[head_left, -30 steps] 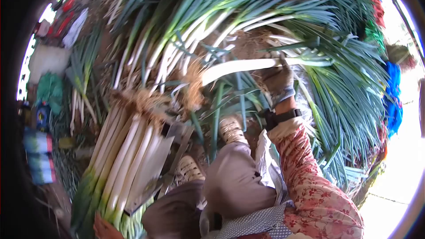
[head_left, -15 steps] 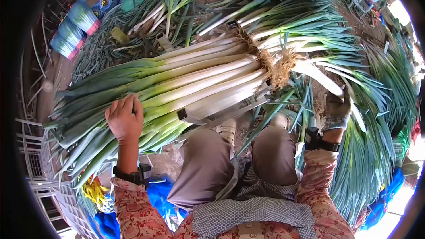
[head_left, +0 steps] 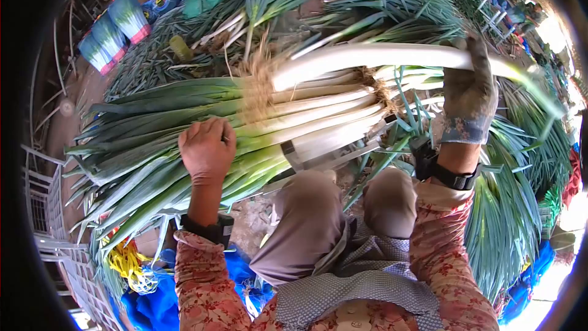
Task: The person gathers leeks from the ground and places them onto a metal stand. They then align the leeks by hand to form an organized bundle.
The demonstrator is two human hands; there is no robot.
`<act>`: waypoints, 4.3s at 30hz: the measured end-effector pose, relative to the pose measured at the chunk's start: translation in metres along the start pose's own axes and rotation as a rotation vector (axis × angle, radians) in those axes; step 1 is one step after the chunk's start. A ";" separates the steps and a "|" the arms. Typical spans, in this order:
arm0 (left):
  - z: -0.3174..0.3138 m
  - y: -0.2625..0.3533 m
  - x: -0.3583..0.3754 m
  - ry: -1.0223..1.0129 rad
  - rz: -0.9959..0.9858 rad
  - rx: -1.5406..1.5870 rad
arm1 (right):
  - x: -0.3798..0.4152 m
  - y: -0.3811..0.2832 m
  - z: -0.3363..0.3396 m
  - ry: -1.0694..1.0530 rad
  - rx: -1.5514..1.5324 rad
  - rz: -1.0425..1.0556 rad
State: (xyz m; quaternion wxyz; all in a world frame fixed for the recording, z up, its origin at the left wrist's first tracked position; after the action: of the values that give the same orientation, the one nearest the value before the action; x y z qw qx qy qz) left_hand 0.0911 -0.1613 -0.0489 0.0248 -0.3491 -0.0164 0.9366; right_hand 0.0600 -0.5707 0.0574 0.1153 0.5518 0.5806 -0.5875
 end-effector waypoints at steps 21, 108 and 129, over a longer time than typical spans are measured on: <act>0.001 0.001 0.001 0.025 0.004 0.071 | 0.230 0.150 -0.256 -1.213 0.804 0.036; -0.087 0.002 -0.067 -0.865 0.048 -0.083 | 0.197 0.267 -0.110 -1.484 0.485 -0.349; -0.017 -0.006 -0.090 0.038 0.099 0.237 | 0.137 0.187 -0.142 -1.469 0.434 -0.396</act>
State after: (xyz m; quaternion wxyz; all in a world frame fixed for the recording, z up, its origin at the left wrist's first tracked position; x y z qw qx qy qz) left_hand 0.1701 -0.1602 -0.0028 0.0201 -0.3616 0.1120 0.9253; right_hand 0.2290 -0.4425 -0.1133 0.2519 -0.0807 0.3157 -0.9112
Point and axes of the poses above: each hand's wrist, its own x-axis away from the middle knuckle, its own z-axis out of the back of the hand, y = z × x, the point moved 9 cm from there along -x, towards the middle knuckle, and after that the axes turned 12 degrees about z, right-handed, at the moved point
